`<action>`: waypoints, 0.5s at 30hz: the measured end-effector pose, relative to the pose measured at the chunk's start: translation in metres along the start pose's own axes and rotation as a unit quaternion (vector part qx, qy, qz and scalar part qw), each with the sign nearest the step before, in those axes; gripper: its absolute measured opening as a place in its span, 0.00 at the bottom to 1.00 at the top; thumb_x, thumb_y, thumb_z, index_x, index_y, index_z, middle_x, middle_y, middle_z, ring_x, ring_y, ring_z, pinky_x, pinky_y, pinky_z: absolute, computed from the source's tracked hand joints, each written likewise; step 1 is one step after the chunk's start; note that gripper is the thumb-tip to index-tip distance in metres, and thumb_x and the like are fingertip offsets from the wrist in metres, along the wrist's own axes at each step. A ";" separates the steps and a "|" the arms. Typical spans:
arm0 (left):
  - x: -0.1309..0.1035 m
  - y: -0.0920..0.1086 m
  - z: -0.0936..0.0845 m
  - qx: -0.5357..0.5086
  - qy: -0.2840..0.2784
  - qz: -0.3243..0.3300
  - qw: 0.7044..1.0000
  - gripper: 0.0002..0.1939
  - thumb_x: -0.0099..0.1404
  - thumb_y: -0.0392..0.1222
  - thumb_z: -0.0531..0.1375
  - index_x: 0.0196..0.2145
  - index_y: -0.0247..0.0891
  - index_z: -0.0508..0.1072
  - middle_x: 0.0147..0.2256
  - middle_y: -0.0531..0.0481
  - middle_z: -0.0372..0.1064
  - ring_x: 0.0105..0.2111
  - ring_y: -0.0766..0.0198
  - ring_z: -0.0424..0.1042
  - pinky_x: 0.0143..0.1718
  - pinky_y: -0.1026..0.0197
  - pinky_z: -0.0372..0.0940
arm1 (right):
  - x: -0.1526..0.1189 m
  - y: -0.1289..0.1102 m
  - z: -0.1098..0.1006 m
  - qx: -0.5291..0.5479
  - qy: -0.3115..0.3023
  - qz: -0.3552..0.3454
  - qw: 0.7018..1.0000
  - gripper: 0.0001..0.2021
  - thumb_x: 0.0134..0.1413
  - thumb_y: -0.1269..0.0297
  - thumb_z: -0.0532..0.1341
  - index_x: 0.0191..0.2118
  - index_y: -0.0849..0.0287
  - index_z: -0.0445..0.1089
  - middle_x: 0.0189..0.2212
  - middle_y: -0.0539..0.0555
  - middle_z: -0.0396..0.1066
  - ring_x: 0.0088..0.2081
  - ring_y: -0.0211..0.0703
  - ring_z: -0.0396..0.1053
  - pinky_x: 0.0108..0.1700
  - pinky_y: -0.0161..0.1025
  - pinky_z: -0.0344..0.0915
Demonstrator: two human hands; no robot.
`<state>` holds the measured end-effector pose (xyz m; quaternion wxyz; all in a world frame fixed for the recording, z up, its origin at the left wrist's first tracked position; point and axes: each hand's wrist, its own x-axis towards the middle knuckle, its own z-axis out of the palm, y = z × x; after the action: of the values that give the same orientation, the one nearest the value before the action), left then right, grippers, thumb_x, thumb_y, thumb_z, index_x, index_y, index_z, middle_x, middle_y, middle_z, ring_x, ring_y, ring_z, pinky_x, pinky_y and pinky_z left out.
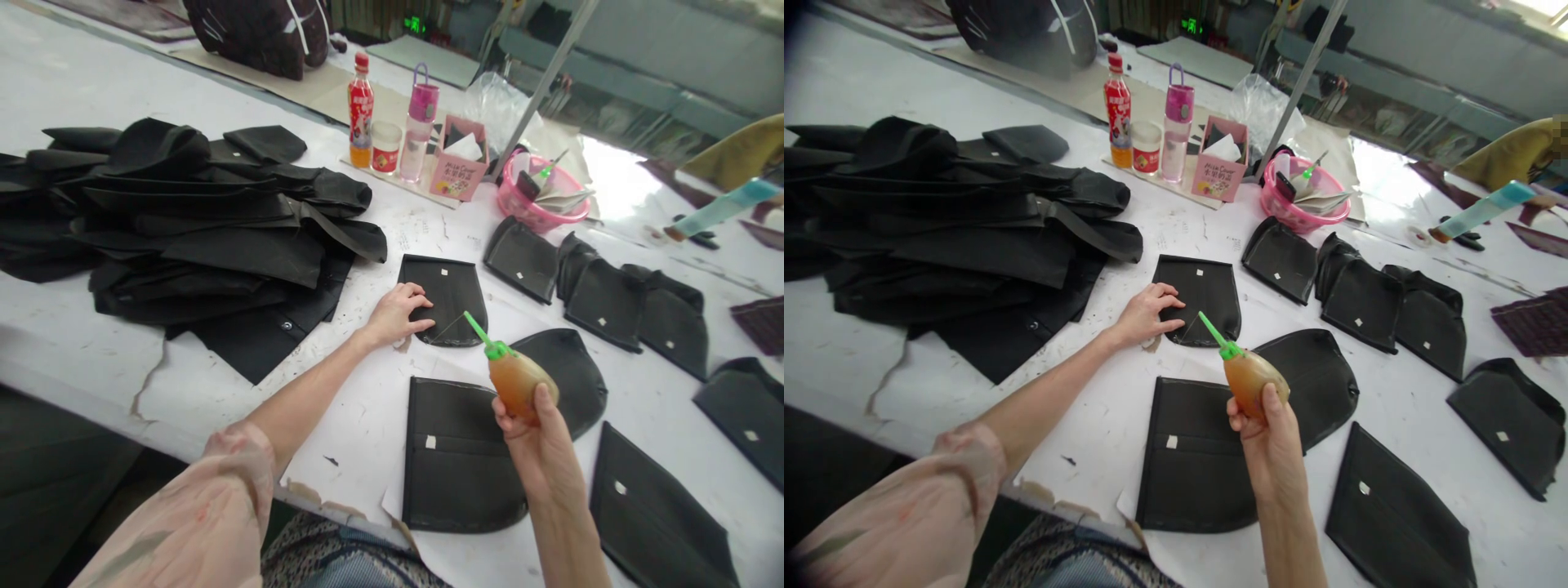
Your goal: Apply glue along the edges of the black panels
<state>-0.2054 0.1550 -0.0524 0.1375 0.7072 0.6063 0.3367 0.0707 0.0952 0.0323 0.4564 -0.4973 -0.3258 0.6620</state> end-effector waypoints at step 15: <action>0.001 0.003 0.001 0.016 0.001 -0.005 1.000 0.16 0.65 0.49 0.67 0.47 0.41 0.78 0.52 0.45 0.70 0.52 0.53 0.69 0.57 0.50 0.67 | 0.002 0.009 0.002 -0.017 0.026 -0.005 1.000 0.24 0.48 0.51 0.75 0.47 0.60 0.74 0.34 0.53 0.75 0.25 0.38 0.72 0.21 0.30 0.68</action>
<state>-0.2023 0.1555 -0.0505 0.1267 0.7057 0.6157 0.3270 0.0663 0.0938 0.0240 0.4598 -0.5203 -0.3275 0.6408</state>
